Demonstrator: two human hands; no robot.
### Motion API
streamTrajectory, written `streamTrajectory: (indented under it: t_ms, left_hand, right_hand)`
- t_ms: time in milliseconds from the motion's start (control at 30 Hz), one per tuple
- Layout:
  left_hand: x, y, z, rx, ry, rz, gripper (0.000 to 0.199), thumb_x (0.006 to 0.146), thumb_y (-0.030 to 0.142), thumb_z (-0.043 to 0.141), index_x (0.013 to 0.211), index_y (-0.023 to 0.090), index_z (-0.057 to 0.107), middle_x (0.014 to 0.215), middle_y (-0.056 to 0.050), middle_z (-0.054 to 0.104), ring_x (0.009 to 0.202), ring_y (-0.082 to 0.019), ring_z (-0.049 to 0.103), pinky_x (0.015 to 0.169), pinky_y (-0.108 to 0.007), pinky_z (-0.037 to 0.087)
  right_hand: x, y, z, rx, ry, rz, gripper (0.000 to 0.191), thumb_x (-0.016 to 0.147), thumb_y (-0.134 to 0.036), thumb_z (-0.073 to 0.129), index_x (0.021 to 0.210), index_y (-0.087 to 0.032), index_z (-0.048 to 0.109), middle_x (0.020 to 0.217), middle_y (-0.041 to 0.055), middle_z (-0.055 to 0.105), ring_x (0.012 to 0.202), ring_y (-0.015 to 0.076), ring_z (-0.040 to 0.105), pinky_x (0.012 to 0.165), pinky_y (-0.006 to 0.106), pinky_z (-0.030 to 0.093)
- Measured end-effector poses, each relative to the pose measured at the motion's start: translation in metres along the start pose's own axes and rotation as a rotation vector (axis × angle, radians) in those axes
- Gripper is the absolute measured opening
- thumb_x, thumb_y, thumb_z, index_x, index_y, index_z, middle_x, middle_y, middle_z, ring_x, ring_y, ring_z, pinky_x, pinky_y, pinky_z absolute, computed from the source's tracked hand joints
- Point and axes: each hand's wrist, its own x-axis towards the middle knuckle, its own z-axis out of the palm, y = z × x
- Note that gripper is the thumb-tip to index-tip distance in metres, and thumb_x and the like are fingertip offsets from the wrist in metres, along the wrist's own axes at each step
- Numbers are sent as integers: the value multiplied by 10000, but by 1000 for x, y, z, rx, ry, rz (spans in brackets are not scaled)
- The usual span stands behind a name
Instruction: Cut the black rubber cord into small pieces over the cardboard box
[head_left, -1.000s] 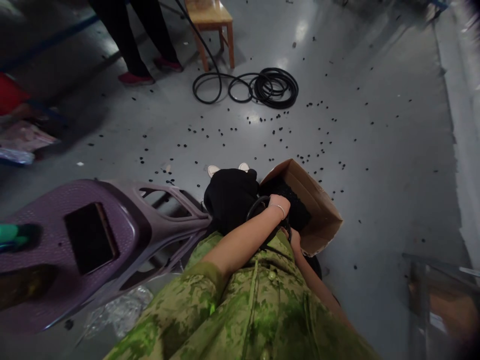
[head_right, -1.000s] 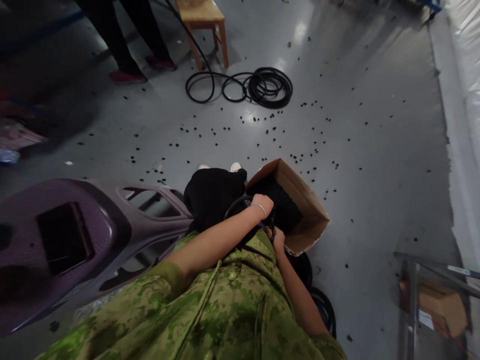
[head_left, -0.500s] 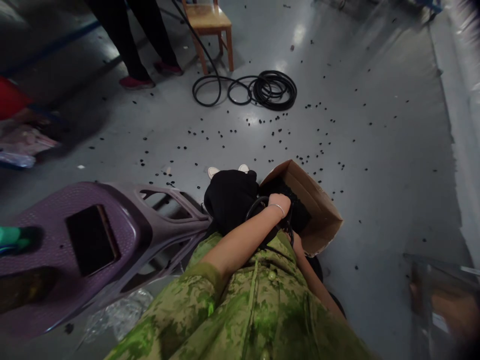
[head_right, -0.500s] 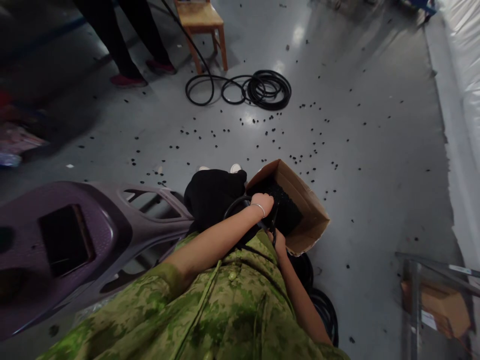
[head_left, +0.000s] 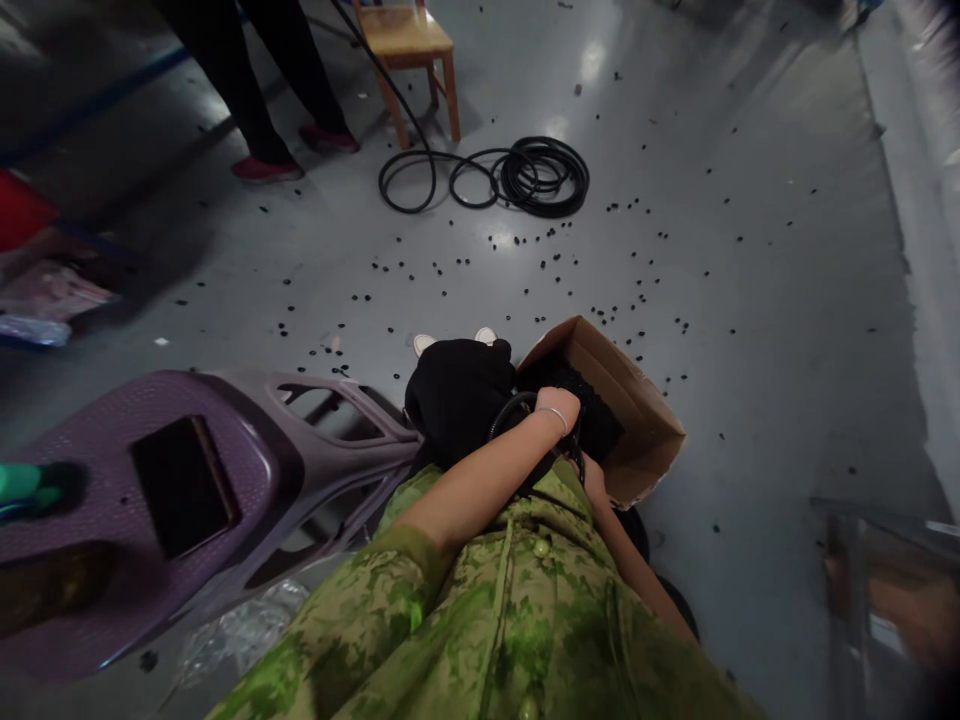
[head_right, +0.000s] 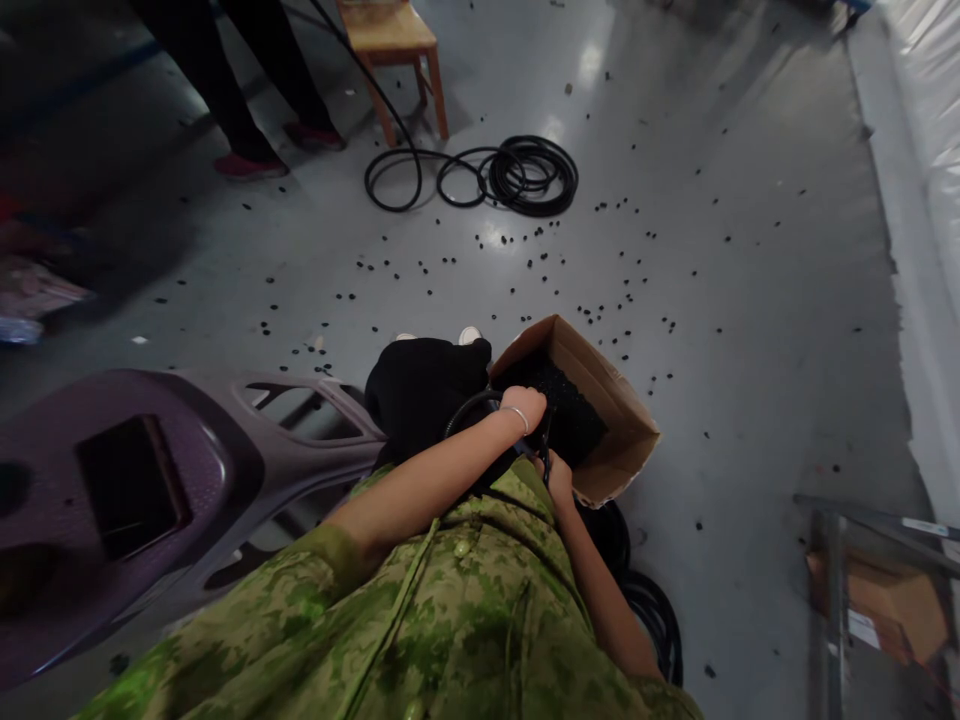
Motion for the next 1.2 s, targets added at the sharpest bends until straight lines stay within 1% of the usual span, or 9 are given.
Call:
streamTrajectory:
  t_ms: [67, 233, 400, 567, 800, 933, 1100, 1200]
  left_hand:
    - [0, 0, 0, 6, 4, 1, 332, 887, 108, 432, 1104, 108, 683, 1116, -197, 661, 1023, -248, 641, 825, -340, 511]
    - [3, 2, 2, 21, -17, 26, 320, 890, 121, 441, 1075, 115, 702, 1104, -196, 669, 1011, -240, 648, 825, -335, 516]
    - [6, 2, 3, 20, -25, 23, 325, 893, 115, 436, 1056, 133, 717, 1054, -184, 692, 1004, -233, 656, 817, -319, 521]
    - [8, 2, 5, 28, -52, 40, 314, 895, 125, 451, 1063, 134, 716, 1036, -179, 701, 1002, -235, 659, 821, -315, 521]
    - [10, 0, 9, 41, -81, 41, 319, 887, 113, 458, 1082, 122, 710, 1052, -179, 699, 1036, -242, 648, 851, -319, 517]
    - [14, -2, 11, 19, -120, 5, 301, 872, 138, 507, 1096, 134, 708, 1068, -184, 695, 1054, -242, 641, 865, -310, 514]
    - [21, -6, 15, -40, -170, -67, 302, 826, 169, 595, 1105, 140, 706, 1077, -191, 690, 1050, -233, 646, 877, -282, 509]
    - [23, -6, 16, -47, -174, -89, 311, 820, 174, 604, 1112, 136, 704, 1080, -199, 687, 1047, -237, 648, 875, -283, 510]
  right_hand:
    - [3, 5, 2, 17, -8, 15, 411, 771, -495, 509, 761, -122, 681, 747, 93, 704, 769, 233, 600, 672, 282, 438]
    - [7, 14, 6, 57, 8, 28, 508, 674, -612, 498, 749, -146, 686, 727, 83, 701, 735, 233, 596, 693, 307, 449]
    - [9, 22, 9, 77, 34, 9, 552, 655, -677, 482, 727, -174, 699, 735, 87, 710, 757, 255, 616, 708, 332, 464]
    - [10, 25, 13, 61, 57, 2, 525, 675, -658, 501, 714, -175, 703, 694, 63, 700, 714, 232, 608, 688, 312, 467]
    - [14, 27, 19, 25, 47, -7, 510, 679, -663, 489, 639, -183, 656, 607, 30, 632, 665, 205, 560, 620, 281, 439]
    - [19, 30, 24, -16, 60, -17, 487, 704, -637, 466, 588, -190, 619, 567, 25, 598, 630, 199, 551, 583, 271, 423]
    - [23, 36, 28, -32, 74, -17, 416, 705, -560, 487, 556, -186, 596, 550, 23, 572, 597, 188, 532, 578, 268, 404]
    - [24, 40, 29, -30, 78, -33, 377, 696, -522, 495, 546, -190, 593, 539, 25, 564, 586, 180, 522, 572, 260, 395]
